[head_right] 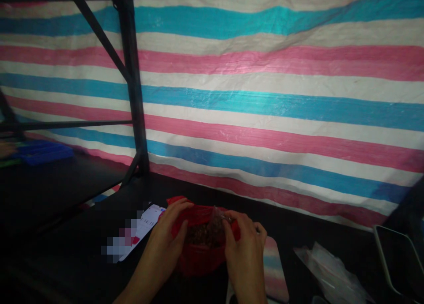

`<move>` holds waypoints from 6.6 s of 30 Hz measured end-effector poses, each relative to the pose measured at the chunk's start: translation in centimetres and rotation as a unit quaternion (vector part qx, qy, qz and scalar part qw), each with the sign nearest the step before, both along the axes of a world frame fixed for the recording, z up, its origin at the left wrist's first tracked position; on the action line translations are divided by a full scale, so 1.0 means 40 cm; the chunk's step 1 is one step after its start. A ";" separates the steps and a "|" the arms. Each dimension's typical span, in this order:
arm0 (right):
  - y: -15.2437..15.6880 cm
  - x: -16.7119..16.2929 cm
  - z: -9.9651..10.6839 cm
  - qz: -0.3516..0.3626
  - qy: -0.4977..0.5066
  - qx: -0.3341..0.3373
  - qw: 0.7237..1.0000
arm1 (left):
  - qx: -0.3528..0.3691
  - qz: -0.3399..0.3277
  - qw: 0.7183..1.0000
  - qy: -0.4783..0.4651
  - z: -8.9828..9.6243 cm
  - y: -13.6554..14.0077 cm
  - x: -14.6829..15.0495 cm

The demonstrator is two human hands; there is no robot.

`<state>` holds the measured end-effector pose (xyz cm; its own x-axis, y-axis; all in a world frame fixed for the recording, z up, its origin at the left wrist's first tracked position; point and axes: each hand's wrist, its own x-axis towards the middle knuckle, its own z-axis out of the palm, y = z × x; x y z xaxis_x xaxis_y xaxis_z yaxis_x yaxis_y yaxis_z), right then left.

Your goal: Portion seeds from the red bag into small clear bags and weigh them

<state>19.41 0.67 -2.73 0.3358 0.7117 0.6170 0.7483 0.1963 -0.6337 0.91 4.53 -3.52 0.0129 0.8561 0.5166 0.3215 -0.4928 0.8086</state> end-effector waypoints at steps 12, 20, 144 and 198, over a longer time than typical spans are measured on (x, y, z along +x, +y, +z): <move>-0.009 -0.035 0.006 0.024 -0.020 -0.001 1.000 | 0.087 0.024 0.958 0.274 -0.050 -0.005 -0.011; -0.004 -0.055 0.014 0.079 0.018 -0.029 0.996 | 0.007 -0.018 0.994 0.103 -0.047 0.012 0.022; -0.009 -0.029 0.029 0.016 0.105 -0.020 0.994 | -0.155 -0.105 0.970 -0.153 -0.034 0.020 0.053; 0.048 -0.052 0.097 0.104 0.331 -0.009 0.938 | -0.099 -0.003 0.972 -0.214 0.024 0.069 -0.023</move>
